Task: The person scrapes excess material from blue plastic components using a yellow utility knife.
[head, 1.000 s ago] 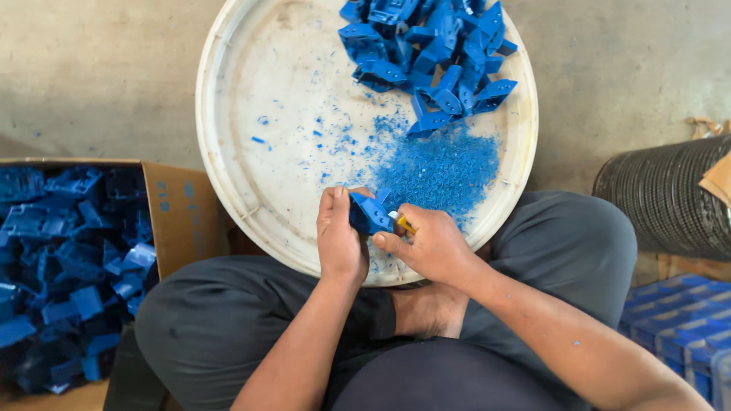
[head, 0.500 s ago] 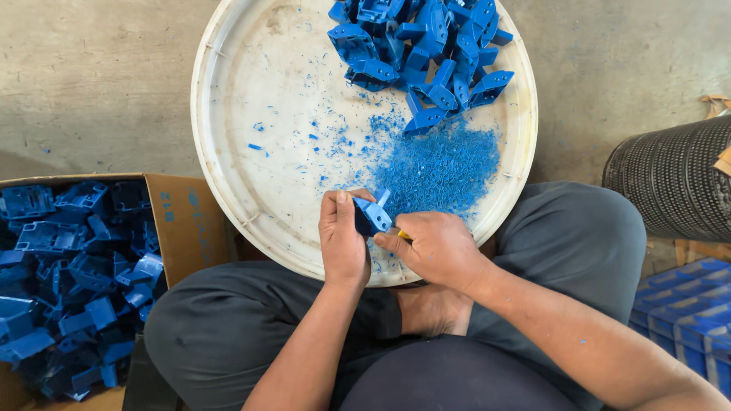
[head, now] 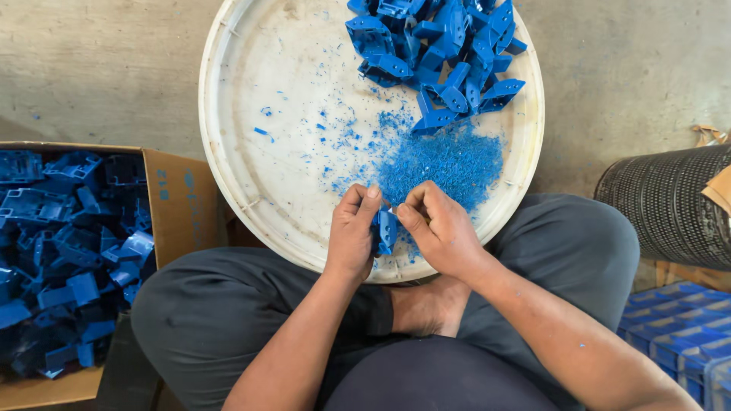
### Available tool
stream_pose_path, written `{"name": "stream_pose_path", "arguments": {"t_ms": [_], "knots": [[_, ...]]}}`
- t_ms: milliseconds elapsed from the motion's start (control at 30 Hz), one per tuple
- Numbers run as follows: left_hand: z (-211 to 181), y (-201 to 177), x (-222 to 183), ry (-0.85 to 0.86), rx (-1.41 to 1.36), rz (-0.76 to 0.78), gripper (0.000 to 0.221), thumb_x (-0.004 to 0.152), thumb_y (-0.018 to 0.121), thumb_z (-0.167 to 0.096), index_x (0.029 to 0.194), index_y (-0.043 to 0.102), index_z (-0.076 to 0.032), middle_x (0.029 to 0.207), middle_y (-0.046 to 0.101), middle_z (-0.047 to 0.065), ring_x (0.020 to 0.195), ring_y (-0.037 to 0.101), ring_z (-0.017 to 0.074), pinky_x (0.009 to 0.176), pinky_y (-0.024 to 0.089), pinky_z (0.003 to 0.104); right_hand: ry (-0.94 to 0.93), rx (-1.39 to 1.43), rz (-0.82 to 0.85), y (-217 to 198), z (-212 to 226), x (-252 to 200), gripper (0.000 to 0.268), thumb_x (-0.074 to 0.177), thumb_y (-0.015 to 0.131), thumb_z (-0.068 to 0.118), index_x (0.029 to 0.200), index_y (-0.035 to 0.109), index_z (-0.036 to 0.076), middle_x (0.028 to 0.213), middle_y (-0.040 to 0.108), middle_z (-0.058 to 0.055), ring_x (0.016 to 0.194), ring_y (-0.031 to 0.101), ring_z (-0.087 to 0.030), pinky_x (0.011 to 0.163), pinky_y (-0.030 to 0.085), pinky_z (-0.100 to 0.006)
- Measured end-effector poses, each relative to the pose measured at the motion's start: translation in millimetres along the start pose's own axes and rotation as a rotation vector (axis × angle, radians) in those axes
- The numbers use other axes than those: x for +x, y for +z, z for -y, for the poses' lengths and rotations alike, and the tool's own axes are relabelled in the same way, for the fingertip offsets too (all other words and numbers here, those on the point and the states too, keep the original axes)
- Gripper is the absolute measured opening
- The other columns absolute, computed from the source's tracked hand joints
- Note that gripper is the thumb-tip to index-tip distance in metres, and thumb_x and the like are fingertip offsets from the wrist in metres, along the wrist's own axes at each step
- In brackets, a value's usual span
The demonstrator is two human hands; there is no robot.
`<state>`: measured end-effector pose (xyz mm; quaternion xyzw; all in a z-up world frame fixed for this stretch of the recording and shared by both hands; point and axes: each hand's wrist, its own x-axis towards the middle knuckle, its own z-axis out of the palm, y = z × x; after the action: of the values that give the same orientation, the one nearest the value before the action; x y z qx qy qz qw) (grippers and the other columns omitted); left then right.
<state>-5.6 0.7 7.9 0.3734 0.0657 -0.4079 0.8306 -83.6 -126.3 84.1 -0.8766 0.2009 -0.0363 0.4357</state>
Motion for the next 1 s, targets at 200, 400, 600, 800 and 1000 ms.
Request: {"name": "stream_pose_path", "arguments": {"t_ms": [200, 400, 600, 800, 1000], "knots": [[6, -5, 1, 0.042, -0.003, 0.025, 0.027, 0.104, 0.065, -0.027, 0.085, 0.056, -0.01, 0.08, 0.06, -0.001, 0.07, 0.051, 0.0046, 0.064, 0.045, 0.023, -0.037, -0.03, 0.013, 2, -2, -1, 0.022, 0.099, 0.067, 0.022, 0.094, 0.057, 0.004, 0.083, 0.061, -0.01, 0.071, 0.062, -0.025, 0.064, 0.05, -0.036], [7, -9, 3, 0.124, 0.041, 0.011, 0.027, 0.105, 0.065, -0.026, 0.086, 0.056, -0.009, 0.081, 0.059, -0.001, 0.072, 0.051, 0.0047, 0.067, 0.044, 0.022, -0.107, -0.066, 0.048, 5, 1, -9, 0.019, 0.099, 0.067, 0.021, 0.094, 0.06, 0.004, 0.084, 0.06, -0.011, 0.072, 0.062, -0.027, 0.064, 0.049, -0.037], [-3, -5, 5, 0.089, -0.013, -0.057, 0.028, 0.104, 0.063, -0.03, 0.086, 0.056, -0.01, 0.075, 0.059, 0.0, 0.061, 0.05, 0.0056, 0.056, 0.043, 0.024, -0.057, -0.011, 0.176, 3, 1, -12, 0.025, 0.098, 0.065, 0.029, 0.093, 0.058, 0.006, 0.081, 0.063, -0.01, 0.071, 0.064, -0.026, 0.064, 0.05, -0.036], [-8, -3, 4, 0.008, -0.029, -0.156, 0.029, 0.102, 0.062, -0.034, 0.083, 0.051, -0.014, 0.063, 0.049, -0.002, 0.045, 0.04, 0.0061, 0.037, 0.032, 0.025, -0.077, -0.165, 0.147, 0, 8, -9, 0.042, 0.085, 0.075, 0.042, 0.103, 0.064, 0.006, 0.08, 0.068, -0.008, 0.071, 0.067, -0.025, 0.063, 0.052, -0.037], [-1, -4, 10, 0.105, -0.046, -0.15, 0.03, 0.105, 0.063, -0.03, 0.085, 0.053, -0.011, 0.072, 0.05, -0.006, 0.061, 0.042, 0.0025, 0.052, 0.038, 0.024, -0.337, -0.424, 0.049, 5, 15, -8, 0.047, 0.082, 0.078, 0.048, 0.099, 0.069, 0.005, 0.08, 0.063, -0.008, 0.074, 0.06, -0.029, 0.067, 0.049, -0.043]]}}
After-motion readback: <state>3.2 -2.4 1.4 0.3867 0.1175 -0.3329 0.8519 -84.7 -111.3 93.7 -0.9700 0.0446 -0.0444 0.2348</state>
